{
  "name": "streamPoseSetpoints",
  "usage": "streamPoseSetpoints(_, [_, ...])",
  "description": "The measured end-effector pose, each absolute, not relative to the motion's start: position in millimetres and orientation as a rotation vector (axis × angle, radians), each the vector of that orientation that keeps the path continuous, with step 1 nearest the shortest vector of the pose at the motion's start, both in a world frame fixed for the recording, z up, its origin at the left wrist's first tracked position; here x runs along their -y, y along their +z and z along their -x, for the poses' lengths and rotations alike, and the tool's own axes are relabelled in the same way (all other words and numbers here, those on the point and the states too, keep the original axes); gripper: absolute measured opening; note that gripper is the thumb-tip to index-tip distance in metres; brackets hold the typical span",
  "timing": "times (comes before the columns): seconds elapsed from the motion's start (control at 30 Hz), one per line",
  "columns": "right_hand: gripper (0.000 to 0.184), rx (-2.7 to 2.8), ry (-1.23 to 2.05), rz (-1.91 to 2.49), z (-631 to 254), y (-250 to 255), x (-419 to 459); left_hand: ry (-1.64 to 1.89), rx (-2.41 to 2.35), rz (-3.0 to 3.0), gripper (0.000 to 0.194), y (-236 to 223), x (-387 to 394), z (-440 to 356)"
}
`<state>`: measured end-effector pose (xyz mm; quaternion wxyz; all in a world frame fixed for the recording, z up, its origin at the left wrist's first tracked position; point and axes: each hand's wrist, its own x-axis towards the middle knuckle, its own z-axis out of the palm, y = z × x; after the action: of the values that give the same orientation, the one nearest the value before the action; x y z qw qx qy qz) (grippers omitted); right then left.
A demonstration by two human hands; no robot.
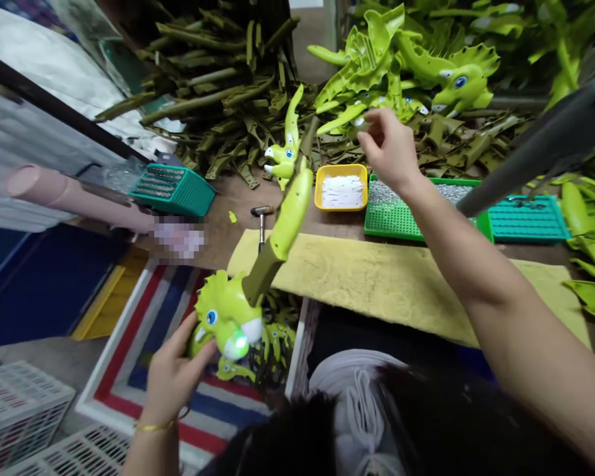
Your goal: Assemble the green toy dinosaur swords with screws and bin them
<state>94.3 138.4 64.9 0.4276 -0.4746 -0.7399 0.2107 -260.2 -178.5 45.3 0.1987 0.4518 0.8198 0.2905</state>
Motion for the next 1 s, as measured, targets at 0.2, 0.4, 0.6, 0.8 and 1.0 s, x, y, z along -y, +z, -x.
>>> streamPoseSetpoints(0.2, [0.028,2.443,0.465,1.569,-70,45,-158,1.042,-2.033,-0.901,0.068,37,135,230])
streamPoseSetpoints(0.4, [0.034,2.692,0.299,1.726,-46,33,-144,1.189,-1.709,-0.707,0.065,39,102,203])
streamPoseSetpoints(0.6, [0.034,2.606,0.326,1.763,-45,32,-139,1.275,-1.677,-0.643,0.068,49,95,191])
streamPoseSetpoints(0.8, [0.029,2.402,0.468,1.726,-57,25,-137,1.269,-1.680,-0.646,0.059,54,93,183])
streamPoseSetpoints(1.0, [0.018,2.125,0.665,1.592,-65,31,-130,1.266,-1.661,-0.695,0.051,57,88,171])
